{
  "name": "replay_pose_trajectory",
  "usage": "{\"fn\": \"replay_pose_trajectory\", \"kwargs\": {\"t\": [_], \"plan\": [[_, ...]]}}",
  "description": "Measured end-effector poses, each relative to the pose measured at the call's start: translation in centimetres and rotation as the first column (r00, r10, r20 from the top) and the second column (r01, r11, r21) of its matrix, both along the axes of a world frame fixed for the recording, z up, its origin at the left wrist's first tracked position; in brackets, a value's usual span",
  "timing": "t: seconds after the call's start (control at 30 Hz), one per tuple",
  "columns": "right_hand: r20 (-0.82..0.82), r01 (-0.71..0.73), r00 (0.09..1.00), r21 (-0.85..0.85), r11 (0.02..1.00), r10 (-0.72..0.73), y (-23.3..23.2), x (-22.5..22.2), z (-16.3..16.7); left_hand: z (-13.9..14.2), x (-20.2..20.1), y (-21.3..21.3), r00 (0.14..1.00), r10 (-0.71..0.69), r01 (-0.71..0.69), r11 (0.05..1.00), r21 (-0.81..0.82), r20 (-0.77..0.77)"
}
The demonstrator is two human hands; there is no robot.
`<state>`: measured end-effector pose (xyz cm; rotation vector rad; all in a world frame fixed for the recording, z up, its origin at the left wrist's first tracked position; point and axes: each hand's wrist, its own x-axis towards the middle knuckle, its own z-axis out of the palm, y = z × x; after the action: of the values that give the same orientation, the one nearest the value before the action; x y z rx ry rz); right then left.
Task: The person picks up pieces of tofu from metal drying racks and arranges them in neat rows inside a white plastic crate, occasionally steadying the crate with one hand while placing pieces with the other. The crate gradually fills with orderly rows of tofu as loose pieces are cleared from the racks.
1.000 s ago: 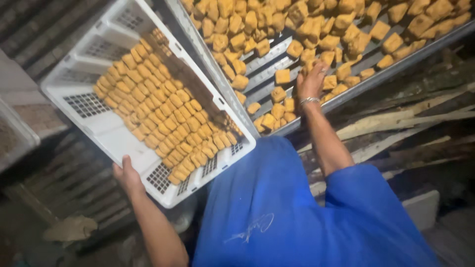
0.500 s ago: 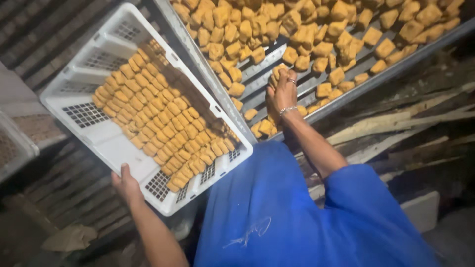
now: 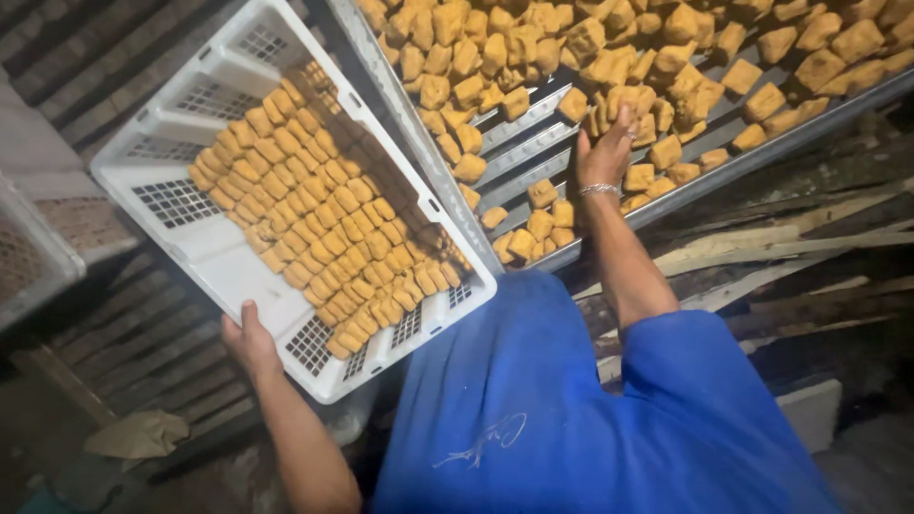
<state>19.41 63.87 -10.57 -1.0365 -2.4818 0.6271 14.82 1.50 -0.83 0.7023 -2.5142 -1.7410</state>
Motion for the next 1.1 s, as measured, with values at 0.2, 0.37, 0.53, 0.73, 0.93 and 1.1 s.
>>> {"fn": "replay_pose_trajectory", "kwargs": {"t": [0.2, 0.37, 0.53, 0.73, 0.93, 1.1], "plan": [[-0.334, 0.108, 0.931, -0.127, 0.986, -0.145, 1.1, -1.3, 2.4, 0.7, 0.0, 0.6, 0.999, -0.023, 0.026, 0.993, -0.111, 0.030], [-0.096, 0.168, 0.980, -0.056, 0.984, -0.173, -1.8, -5.5, 1.4, 0.8, 0.2, 0.7, 0.996, 0.001, 0.021, 0.968, -0.251, 0.087], [-0.035, 0.091, 0.996, 0.156, 0.984, -0.086, -2.6, -6.8, 0.6, -0.3, 0.2, 0.6, 0.988, -0.143, 0.123, 0.958, -0.259, -0.062], [0.016, 0.124, 0.992, -0.083, 0.989, -0.123, -0.7, -7.3, 1.0, -1.0, 0.1, 1.7, 0.997, -0.054, 0.041, 0.970, -0.240, -0.051], [-0.395, -0.391, 0.851, -0.035, 0.920, 0.346, -4.5, -7.2, 7.0, 1.4, -0.7, 4.3, 0.994, 0.051, -0.009, 0.922, -0.387, 0.098], [-0.017, -0.968, 0.030, -0.249, 0.025, 0.999, -13.6, -9.4, 15.9, 3.7, -0.7, 7.9, 0.942, -0.071, -0.127, 0.829, -0.545, -0.328]]}}
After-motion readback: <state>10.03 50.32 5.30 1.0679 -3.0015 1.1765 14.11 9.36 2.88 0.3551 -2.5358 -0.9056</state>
